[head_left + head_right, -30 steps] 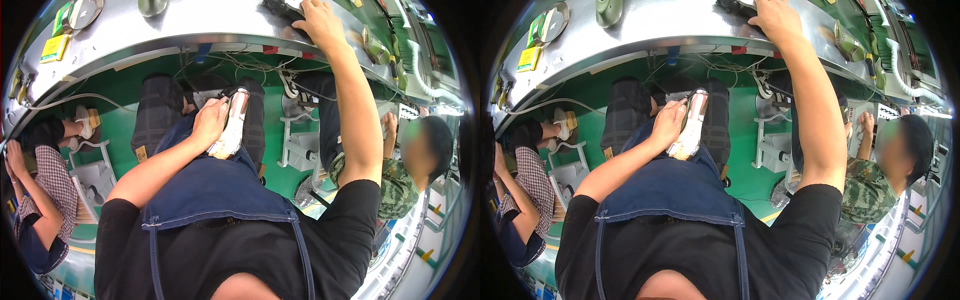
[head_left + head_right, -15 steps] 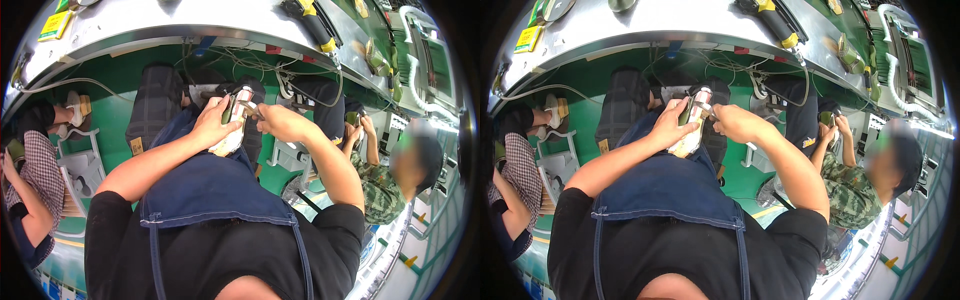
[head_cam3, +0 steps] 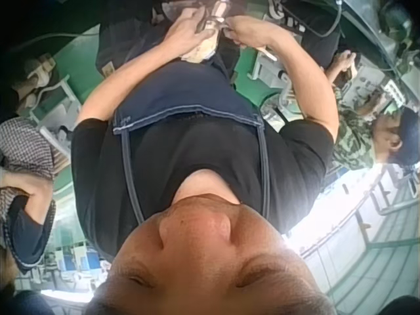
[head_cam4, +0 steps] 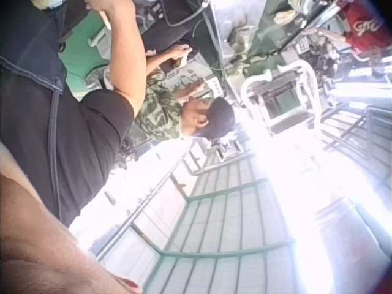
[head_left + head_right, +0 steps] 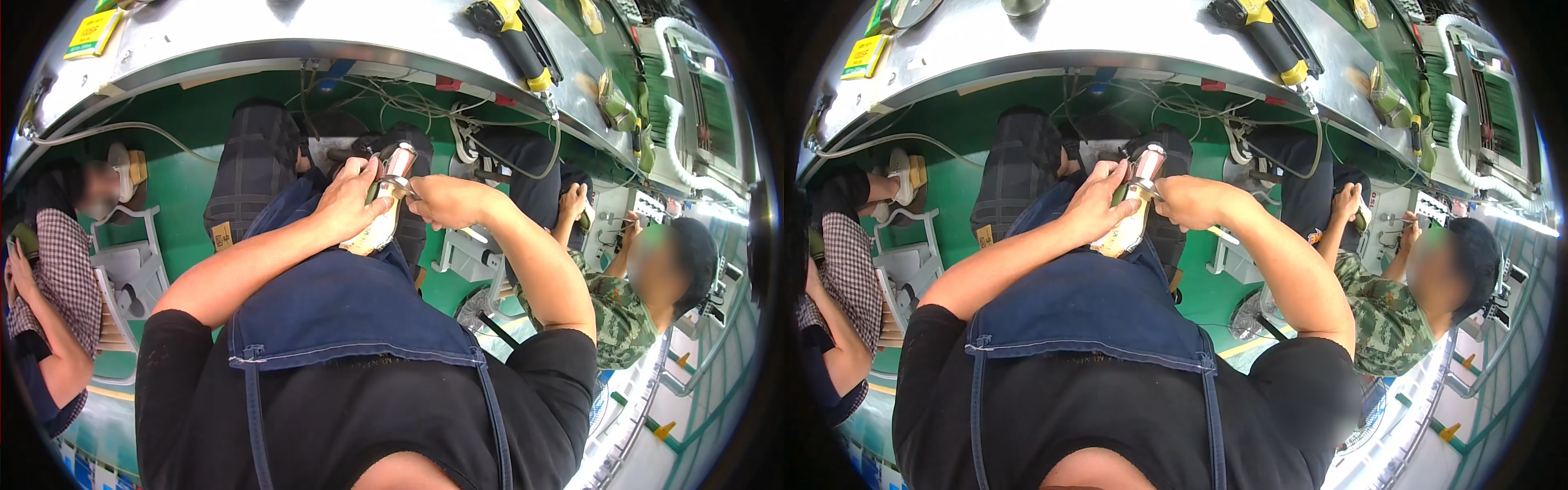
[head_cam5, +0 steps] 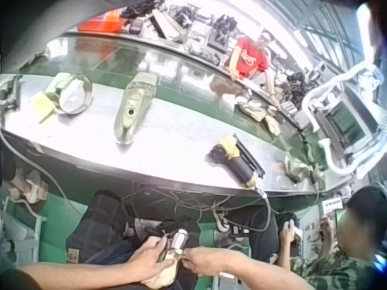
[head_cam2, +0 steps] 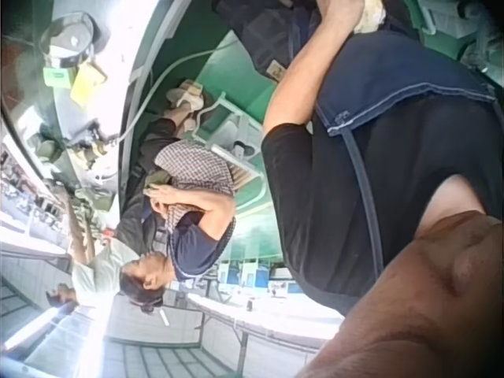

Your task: The person uses a pneumatic nail gun to attach a sole to a green slipper upper, then uses pliers to secure the edges. They repeat this process for a second slipper, handling the components and tools with both hands. The finished slippers are placed on a nearby conveyor belt.

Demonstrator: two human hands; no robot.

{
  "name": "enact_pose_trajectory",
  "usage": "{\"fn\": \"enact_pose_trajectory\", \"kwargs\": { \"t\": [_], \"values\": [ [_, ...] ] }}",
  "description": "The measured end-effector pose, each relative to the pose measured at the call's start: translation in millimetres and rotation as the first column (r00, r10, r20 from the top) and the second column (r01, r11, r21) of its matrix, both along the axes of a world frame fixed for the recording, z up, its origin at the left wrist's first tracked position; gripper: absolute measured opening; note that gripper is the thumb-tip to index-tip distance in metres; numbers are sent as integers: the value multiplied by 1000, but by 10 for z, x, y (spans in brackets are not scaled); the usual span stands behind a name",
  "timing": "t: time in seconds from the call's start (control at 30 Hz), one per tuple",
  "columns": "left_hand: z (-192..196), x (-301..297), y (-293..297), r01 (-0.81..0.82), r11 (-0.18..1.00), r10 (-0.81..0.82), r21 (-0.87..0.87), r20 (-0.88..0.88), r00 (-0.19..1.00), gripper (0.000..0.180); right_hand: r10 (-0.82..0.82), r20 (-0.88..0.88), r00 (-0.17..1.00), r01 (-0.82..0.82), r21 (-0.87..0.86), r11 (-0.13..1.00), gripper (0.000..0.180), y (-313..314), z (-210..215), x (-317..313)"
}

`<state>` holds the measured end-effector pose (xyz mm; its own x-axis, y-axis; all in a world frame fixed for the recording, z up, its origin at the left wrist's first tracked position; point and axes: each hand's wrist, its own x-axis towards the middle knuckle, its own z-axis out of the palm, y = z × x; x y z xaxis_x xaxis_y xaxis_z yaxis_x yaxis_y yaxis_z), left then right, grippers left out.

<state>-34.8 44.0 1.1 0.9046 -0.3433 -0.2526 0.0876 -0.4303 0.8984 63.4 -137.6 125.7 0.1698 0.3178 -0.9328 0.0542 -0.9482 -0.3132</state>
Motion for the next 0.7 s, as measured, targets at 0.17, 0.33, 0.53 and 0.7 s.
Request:
{"fn": "enact_pose_trajectory", "kwargs": {
  "t": [0.17, 0.33, 0.53, 0.7],
  "values": [
    [38, 0, 10, -13, 999, 13, -36, 1, 1000, 78, 103, 175, 979, -121, 94, 988, 32, -102, -70, -91],
    [60, -7, 21, -12, 998, 12, -55, -10, 1000, 77, 108, 187, 977, -123, 73, 990, 32, -99, -38, -96],
    [83, -3, 14, -30, 997, 29, -72, -14, 999, 78, 122, 220, 968, -151, 121, 981, 30, -166, -68, -96],
    [121, -2, 34, -40, 995, 36, -90, -42, 998, 78, 101, 258, 961, -144, 154, 978, 29, -198, -100, -146]
  ]
}}
